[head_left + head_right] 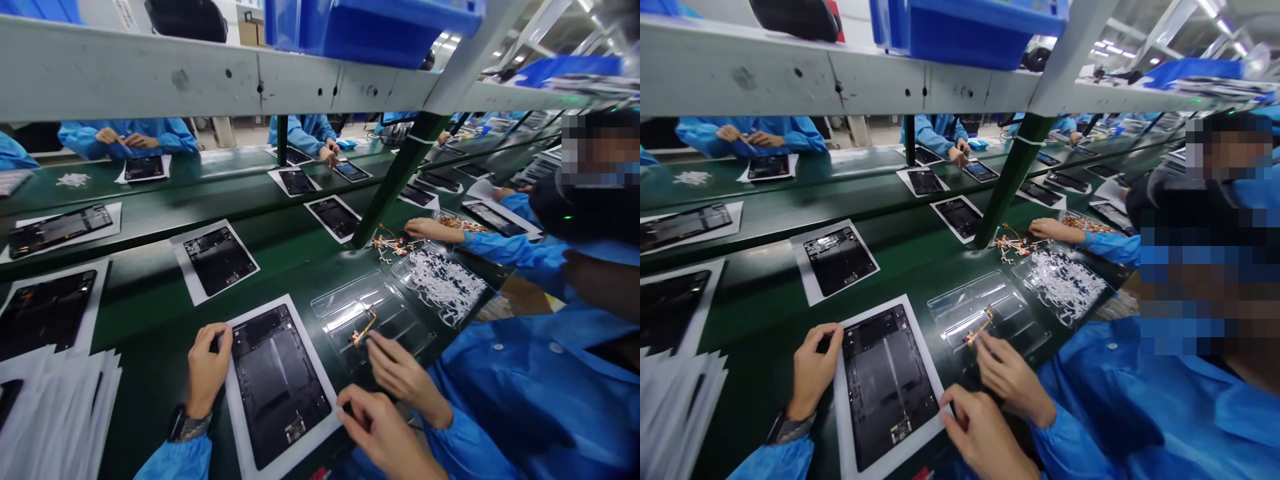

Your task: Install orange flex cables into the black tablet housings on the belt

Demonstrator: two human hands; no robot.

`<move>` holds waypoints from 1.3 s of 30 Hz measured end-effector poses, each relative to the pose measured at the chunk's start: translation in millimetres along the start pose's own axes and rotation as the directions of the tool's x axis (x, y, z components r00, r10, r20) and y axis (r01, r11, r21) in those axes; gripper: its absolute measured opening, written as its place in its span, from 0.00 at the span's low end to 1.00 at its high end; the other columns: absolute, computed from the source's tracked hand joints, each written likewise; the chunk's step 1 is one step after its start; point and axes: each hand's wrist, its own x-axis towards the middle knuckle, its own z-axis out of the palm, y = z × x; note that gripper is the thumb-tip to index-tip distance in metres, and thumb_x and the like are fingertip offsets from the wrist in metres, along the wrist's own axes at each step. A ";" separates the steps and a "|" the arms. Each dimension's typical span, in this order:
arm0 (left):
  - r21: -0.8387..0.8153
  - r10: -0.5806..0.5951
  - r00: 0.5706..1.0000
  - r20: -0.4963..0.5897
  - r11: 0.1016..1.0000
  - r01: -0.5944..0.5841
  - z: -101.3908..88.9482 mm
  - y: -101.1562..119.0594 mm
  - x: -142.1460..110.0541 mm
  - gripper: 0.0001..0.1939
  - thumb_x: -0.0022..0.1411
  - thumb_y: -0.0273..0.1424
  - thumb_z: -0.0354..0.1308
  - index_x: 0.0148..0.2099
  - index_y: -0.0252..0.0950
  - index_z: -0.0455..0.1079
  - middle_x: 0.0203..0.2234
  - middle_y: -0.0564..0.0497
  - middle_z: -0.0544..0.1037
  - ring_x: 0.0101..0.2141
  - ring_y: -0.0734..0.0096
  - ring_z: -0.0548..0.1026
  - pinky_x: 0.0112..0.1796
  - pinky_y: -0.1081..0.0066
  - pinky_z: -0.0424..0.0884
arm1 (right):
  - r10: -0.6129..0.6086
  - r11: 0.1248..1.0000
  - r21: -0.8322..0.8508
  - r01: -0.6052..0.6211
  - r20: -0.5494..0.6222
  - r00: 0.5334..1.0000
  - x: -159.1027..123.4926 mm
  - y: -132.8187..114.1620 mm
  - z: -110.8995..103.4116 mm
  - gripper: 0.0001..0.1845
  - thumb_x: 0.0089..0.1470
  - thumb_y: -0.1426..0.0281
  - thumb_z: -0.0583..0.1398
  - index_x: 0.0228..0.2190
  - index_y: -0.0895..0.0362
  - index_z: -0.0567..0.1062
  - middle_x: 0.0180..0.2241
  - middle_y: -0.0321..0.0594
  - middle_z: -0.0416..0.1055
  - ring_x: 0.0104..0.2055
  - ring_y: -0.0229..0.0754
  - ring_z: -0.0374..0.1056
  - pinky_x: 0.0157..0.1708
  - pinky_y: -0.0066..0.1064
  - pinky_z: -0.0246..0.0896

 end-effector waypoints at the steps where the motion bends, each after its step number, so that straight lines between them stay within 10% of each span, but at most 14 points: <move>1: 0.002 -0.006 1.000 0.002 1.000 0.006 0.2 -0.1 0.1 0.09 0.64 0.35 0.55 0.36 0.34 0.70 0.33 0.49 0.74 0.36 0.68 0.72 0.43 0.69 0.68 | 0.041 0.999 -0.006 -0.041 -0.043 0.998 -4.2 -2.3 2.0 0.14 0.62 0.62 0.52 0.36 0.55 0.76 0.20 0.33 0.61 0.23 0.37 0.61 0.24 0.28 0.54; 9: 0.001 -0.004 1.000 -0.007 1.000 0.004 -0.1 5.8 1.3 0.09 0.64 0.34 0.54 0.35 0.34 0.70 0.31 0.49 0.73 0.35 0.69 0.71 0.41 0.70 0.67 | 0.059 0.964 -0.200 -0.176 -0.483 0.873 21.6 44.0 5.5 0.21 0.60 0.53 0.56 0.40 0.58 0.76 0.19 0.32 0.59 0.21 0.35 0.58 0.26 0.28 0.54; 17: -0.001 0.037 0.999 -0.019 0.999 -0.037 -2.7 8.6 0.0 0.07 0.66 0.30 0.54 0.36 0.34 0.69 0.33 0.49 0.73 0.37 0.68 0.71 0.42 0.68 0.67 | -0.010 0.958 -0.260 -0.118 -0.442 0.897 42.4 49.0 15.5 0.24 0.62 0.53 0.52 0.40 0.59 0.79 0.27 0.42 0.73 0.25 0.39 0.67 0.29 0.29 0.59; 23: -0.054 0.119 0.993 -0.006 0.991 -0.119 -1.9 55.8 -4.2 0.05 0.66 0.26 0.53 0.36 0.35 0.69 0.36 0.47 0.73 0.41 0.67 0.70 0.45 0.64 0.67 | -0.016 0.887 -0.433 -0.158 -0.371 0.929 58.1 55.6 7.1 0.17 0.59 0.61 0.52 0.33 0.56 0.77 0.25 0.41 0.73 0.24 0.43 0.70 0.25 0.30 0.54; 26: -0.210 0.136 0.978 0.157 0.972 -0.101 10.8 96.1 -11.6 0.05 0.65 0.27 0.54 0.43 0.36 0.69 0.44 0.45 0.73 0.48 0.65 0.70 0.51 0.61 0.65 | -0.069 0.903 -0.422 -0.083 -0.333 0.940 56.5 31.1 -14.8 0.17 0.57 0.61 0.51 0.30 0.56 0.75 0.21 0.39 0.69 0.19 0.41 0.64 0.21 0.30 0.50; 29: -0.355 0.178 0.909 0.378 0.934 -0.036 24.2 133.1 -16.9 0.31 0.58 0.35 0.64 0.61 0.37 0.60 0.57 0.41 0.66 0.58 0.58 0.63 0.58 0.58 0.60 | -0.124 0.977 -0.198 0.075 -0.245 0.962 55.2 -19.6 -43.2 0.18 0.57 0.55 0.54 0.31 0.56 0.75 0.17 0.34 0.59 0.18 0.37 0.57 0.21 0.28 0.53; 32: -0.388 0.117 0.860 0.497 0.916 0.100 26.9 148.3 -23.3 0.39 0.55 0.35 0.66 0.65 0.39 0.53 0.48 0.46 0.74 0.50 0.60 0.72 0.52 0.61 0.67 | -0.178 0.984 0.020 0.178 -0.034 0.984 74.9 -74.7 -55.4 0.17 0.56 0.56 0.55 0.32 0.56 0.75 0.17 0.32 0.56 0.19 0.35 0.54 0.20 0.27 0.52; 36: -0.079 -0.096 0.928 0.360 0.988 0.133 8.6 123.1 -44.4 0.28 0.62 0.24 0.55 0.62 0.38 0.56 0.32 0.50 0.76 0.35 0.64 0.74 0.39 0.65 0.69 | -0.298 0.953 0.120 0.278 0.213 0.930 134.3 -113.9 -29.4 0.14 0.56 0.62 0.55 0.28 0.58 0.74 0.17 0.29 0.55 0.20 0.33 0.51 0.21 0.26 0.47; 39: 0.216 -0.032 0.982 0.185 0.976 -0.009 -12.4 91.7 -62.6 0.19 0.65 0.22 0.50 0.58 0.34 0.62 0.36 0.46 0.76 0.37 0.62 0.73 0.40 0.62 0.68 | -0.335 0.942 0.137 0.305 0.359 0.871 177.9 -120.4 9.3 0.13 0.56 0.65 0.54 0.28 0.61 0.74 0.16 0.29 0.57 0.20 0.31 0.50 0.21 0.25 0.45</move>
